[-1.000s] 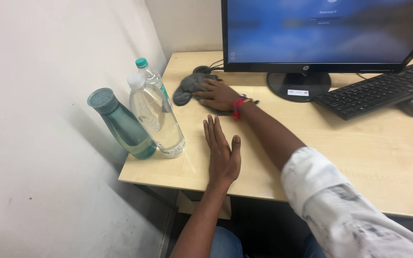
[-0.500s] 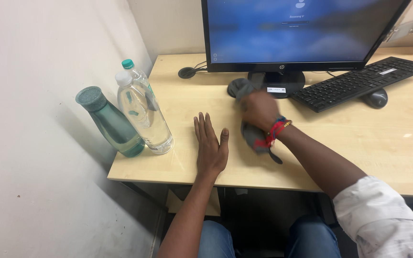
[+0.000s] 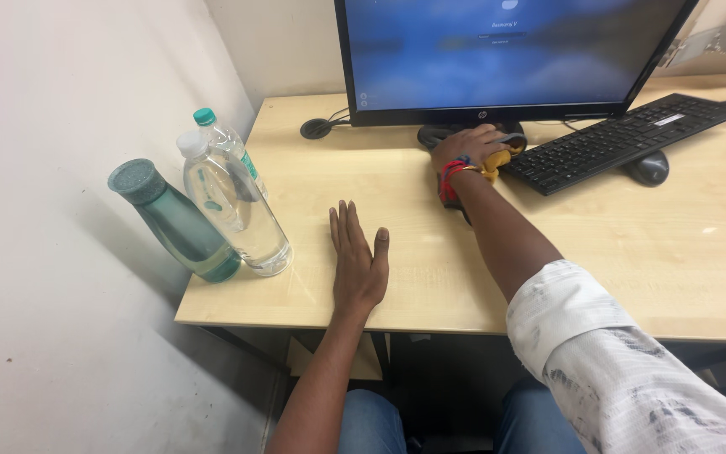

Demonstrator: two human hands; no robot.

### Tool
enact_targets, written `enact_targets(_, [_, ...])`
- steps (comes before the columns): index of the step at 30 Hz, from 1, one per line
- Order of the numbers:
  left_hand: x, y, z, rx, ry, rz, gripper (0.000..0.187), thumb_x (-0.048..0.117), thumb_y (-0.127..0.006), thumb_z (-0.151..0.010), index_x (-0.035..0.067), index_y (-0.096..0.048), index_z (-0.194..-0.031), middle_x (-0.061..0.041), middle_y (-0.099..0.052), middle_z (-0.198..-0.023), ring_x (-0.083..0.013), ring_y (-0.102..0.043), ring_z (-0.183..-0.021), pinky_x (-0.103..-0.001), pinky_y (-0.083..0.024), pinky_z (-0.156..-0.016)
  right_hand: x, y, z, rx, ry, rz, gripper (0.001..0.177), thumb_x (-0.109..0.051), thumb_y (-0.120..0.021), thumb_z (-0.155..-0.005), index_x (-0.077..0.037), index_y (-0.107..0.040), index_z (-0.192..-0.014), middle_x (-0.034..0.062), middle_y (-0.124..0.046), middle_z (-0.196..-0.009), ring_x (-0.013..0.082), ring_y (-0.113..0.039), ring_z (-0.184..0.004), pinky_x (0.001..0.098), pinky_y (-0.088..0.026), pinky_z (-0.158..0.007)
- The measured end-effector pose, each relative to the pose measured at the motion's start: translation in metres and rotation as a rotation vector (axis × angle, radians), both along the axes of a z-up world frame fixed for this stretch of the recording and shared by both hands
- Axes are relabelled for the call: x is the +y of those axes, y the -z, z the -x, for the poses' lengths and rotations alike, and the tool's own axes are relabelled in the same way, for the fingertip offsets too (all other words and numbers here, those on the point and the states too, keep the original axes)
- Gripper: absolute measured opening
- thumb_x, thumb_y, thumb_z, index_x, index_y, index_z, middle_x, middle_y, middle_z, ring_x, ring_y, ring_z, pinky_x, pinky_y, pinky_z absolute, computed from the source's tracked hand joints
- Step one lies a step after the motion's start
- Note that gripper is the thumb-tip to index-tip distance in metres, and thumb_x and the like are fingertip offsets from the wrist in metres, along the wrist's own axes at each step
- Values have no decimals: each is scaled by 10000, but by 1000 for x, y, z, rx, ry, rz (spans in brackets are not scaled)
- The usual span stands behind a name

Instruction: The person wipes three water bottles, a keyboard, and the desk surface using a cloth.

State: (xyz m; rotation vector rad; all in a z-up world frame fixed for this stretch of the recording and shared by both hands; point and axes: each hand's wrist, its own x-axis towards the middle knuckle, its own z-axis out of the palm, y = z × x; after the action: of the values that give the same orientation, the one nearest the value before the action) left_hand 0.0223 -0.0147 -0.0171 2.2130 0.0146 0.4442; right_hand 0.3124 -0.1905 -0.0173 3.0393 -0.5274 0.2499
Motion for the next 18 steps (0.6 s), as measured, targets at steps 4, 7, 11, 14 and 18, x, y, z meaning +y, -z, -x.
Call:
enact_targets(4, [0,2,-3,-39,-2,2,957,715,-261,-979,17,-125,-1619,-190,-82,-1712,-340,9,-1597,-528,-180,-1258,46,24,41,-254,-306,168,588,-299,-470,-988,108,-539,-1407,354,-399,-1468,569,-372,-1333,732,-306,-1072])
enact_targets(7, [2,7,-4,-96,-1,21,945,695,-273,-999,-6,-117,-1614,-206,-94,-1712,-358,-8,-1598,-512,-169,-1260,74,29,72,-225,-720,-14,533,-255,-488,-955,-13,-569,-1422,249,-438,-1518,454,-425,-1381,593,-385,-1086])
enact_targets(11, [5,12,-8,-136,-33,1,910,671,-293,-1016,2,-153,-1617,-217,-125,-1707,-367,-50,-1598,-507,-169,-1275,74,20,118,-347,-1029,-56,508,-321,-507,-955,-105,-581,-1409,199,-453,-1498,414,-418,-1376,556,-381,-1058])
enact_targets(14, [4,14,-11,-150,-42,2,899,672,-290,-1019,11,-172,-1617,-220,-143,-1703,-371,-69,-1597,-506,-171,-1277,38,6,162,-281,-1260,-111,518,-362,-532,-972,-117,-577,-1426,177,-465,-1508,374,-417,-1403,540,-362,-1110])
enact_targets(18, [4,16,-11,-90,-56,-22,906,692,-260,-999,27,-180,-1608,-212,-137,-1696,-369,-60,-1590,-492,-171,-1256,-31,-9,226,-191,-1340,-136,499,-370,-530,-1000,-148,-570,-1445,175,-448,-1545,362,-396,-1431,525,-332,-1145])
